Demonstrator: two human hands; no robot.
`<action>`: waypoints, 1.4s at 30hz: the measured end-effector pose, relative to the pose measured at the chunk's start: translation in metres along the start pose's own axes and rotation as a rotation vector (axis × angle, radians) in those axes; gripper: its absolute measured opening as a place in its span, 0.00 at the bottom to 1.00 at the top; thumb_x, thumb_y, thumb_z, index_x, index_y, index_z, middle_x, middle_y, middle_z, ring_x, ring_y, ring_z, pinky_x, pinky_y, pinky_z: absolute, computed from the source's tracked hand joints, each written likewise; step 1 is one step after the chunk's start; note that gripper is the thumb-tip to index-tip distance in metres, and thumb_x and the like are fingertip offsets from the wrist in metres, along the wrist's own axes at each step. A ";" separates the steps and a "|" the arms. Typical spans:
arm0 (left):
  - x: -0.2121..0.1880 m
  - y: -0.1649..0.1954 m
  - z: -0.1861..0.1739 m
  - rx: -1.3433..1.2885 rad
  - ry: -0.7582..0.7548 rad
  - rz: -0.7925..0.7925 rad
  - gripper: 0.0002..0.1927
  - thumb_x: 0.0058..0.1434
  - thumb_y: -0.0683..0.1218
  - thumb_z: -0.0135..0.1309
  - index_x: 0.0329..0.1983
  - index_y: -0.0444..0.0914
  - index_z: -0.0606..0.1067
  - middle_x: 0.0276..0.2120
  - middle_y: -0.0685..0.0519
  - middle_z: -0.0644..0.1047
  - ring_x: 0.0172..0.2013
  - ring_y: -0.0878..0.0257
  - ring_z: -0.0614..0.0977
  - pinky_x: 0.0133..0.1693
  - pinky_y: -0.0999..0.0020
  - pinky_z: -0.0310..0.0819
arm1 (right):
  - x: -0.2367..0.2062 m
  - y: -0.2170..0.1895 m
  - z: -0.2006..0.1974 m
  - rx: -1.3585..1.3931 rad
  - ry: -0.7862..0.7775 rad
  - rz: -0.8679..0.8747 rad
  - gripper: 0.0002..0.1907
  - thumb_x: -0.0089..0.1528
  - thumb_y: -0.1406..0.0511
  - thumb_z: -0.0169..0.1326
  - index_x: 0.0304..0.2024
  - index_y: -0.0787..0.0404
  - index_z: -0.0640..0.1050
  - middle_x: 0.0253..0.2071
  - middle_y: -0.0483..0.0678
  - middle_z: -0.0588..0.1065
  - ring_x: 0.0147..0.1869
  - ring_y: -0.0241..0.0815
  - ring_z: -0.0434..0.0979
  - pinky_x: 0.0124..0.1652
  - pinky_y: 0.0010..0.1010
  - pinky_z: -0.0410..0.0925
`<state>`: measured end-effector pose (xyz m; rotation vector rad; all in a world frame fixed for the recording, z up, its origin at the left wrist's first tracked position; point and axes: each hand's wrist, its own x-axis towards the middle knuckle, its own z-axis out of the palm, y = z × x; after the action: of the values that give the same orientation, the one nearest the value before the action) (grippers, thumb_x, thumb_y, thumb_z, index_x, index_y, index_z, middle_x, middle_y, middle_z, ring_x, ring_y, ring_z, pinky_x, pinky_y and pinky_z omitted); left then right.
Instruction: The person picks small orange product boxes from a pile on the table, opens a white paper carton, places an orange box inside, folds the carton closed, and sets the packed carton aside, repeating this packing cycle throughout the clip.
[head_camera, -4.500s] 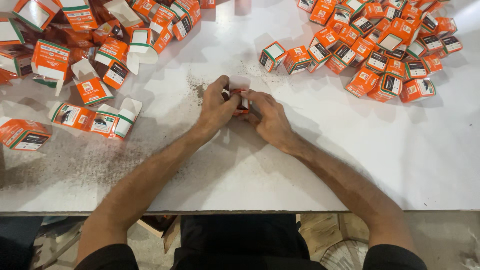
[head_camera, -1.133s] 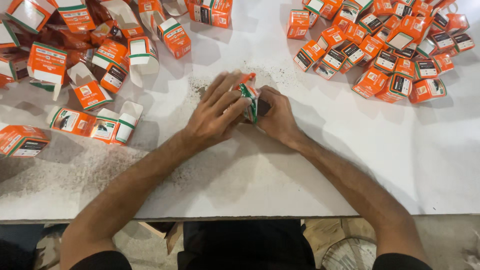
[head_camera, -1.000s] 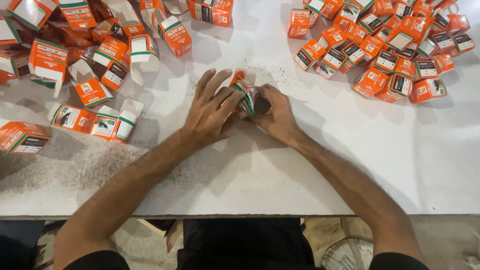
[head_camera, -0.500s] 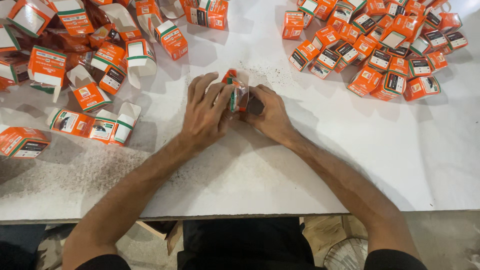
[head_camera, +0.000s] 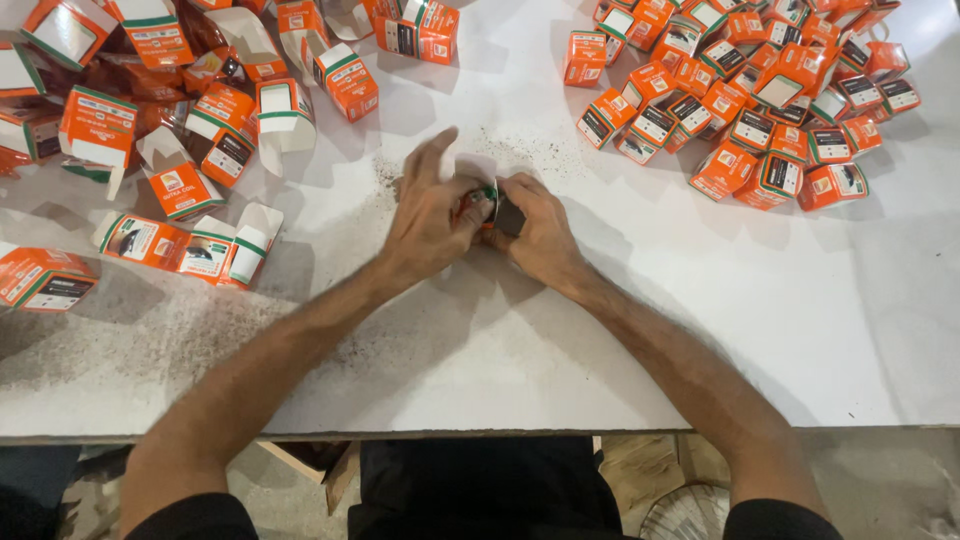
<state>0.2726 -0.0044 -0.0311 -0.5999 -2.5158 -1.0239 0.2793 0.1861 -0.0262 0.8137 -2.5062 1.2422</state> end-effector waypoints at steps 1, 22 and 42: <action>-0.003 -0.002 0.003 -0.167 0.045 -0.160 0.21 0.58 0.49 0.62 0.51 0.35 0.74 0.68 0.36 0.60 0.60 0.41 0.68 0.55 0.44 0.67 | 0.000 0.000 0.000 0.015 0.003 0.010 0.30 0.48 0.66 0.73 0.52 0.65 0.77 0.46 0.56 0.76 0.51 0.58 0.77 0.48 0.45 0.71; 0.013 -0.056 0.002 -1.073 -0.317 -0.561 0.08 0.65 0.41 0.57 0.45 0.31 0.77 0.31 0.52 0.79 0.26 0.68 0.76 0.30 0.71 0.70 | -0.012 -0.005 0.008 -0.265 0.040 -0.136 0.25 0.55 0.69 0.66 0.55 0.62 0.77 0.53 0.52 0.77 0.59 0.55 0.76 0.54 0.43 0.71; -0.015 -0.019 -0.011 -0.340 -0.042 0.229 0.11 0.62 0.37 0.59 0.47 0.36 0.75 0.60 0.43 0.78 0.60 0.47 0.80 0.58 0.58 0.79 | -0.013 0.003 0.009 -0.143 -0.011 0.018 0.28 0.60 0.66 0.67 0.54 0.61 0.63 0.47 0.56 0.78 0.52 0.60 0.79 0.48 0.49 0.72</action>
<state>0.2774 -0.0286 -0.0416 -0.9892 -2.2533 -1.3693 0.2883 0.1851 -0.0394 0.7671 -2.5807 1.0523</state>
